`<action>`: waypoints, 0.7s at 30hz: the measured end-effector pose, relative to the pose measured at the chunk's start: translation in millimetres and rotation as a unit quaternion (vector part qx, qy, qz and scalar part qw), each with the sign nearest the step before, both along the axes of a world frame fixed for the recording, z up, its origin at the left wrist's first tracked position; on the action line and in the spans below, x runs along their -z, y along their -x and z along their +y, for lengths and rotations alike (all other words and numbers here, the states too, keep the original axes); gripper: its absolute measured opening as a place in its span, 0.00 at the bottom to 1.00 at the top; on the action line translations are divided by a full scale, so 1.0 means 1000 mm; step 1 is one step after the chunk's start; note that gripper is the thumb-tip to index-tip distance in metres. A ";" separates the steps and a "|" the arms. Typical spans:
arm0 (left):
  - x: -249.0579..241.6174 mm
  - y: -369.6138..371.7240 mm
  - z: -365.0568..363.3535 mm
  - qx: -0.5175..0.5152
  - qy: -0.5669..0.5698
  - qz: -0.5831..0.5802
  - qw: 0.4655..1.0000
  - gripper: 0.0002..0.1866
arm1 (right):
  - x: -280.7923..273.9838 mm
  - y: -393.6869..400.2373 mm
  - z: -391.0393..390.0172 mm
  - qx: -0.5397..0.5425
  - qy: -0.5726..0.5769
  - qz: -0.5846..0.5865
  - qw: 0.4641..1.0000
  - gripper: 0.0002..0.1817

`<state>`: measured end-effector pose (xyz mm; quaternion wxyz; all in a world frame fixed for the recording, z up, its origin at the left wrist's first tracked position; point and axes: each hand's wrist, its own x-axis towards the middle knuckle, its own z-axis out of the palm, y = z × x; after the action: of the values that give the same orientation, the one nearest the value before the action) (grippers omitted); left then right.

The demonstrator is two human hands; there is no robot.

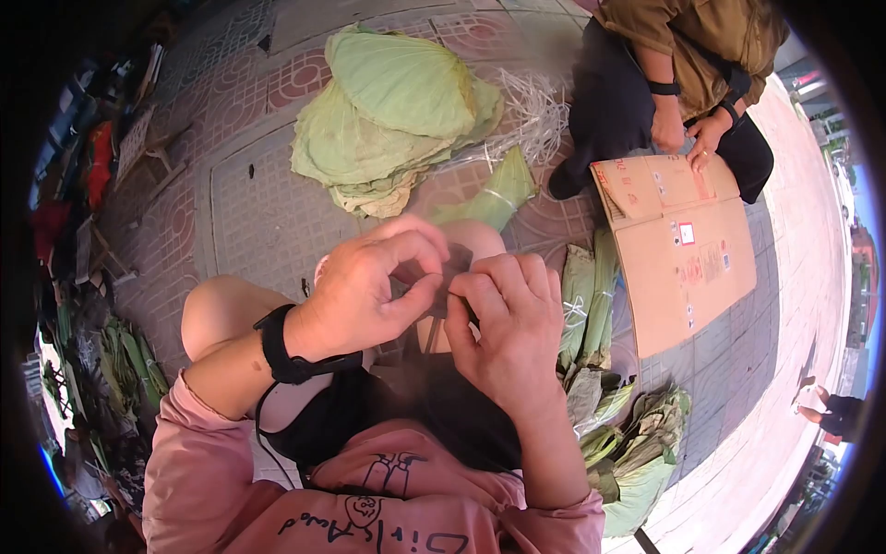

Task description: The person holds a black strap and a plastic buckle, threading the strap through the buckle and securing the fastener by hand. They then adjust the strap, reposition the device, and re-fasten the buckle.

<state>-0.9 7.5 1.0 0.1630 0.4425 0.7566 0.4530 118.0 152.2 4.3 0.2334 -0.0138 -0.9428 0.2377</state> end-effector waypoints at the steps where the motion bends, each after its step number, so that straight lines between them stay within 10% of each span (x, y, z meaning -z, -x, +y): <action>1: 0.001 -0.001 0.001 -0.002 -0.007 -0.024 1.000 0.06 | 0.000 0.000 0.003 -0.016 0.038 -0.012 0.999 0.10; 7: 0.010 0.003 0.005 0.037 -0.050 -0.104 0.993 0.06 | 0.003 -0.008 0.016 0.004 0.312 -0.098 0.945 0.07; 16: -0.003 0.015 -0.004 0.141 0.004 -0.039 0.989 0.08 | 0.005 -0.014 0.027 -0.057 0.297 -0.108 0.947 0.08; 21: -0.002 0.019 -0.009 0.165 0.001 0.069 0.984 0.09 | -0.001 -0.019 0.016 -0.055 0.063 -0.064 0.994 0.12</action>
<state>-20.3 -1.1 2.8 0.1837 0.5912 0.6832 0.3872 137.3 168.1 5.0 0.1582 0.0082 -0.9382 0.3076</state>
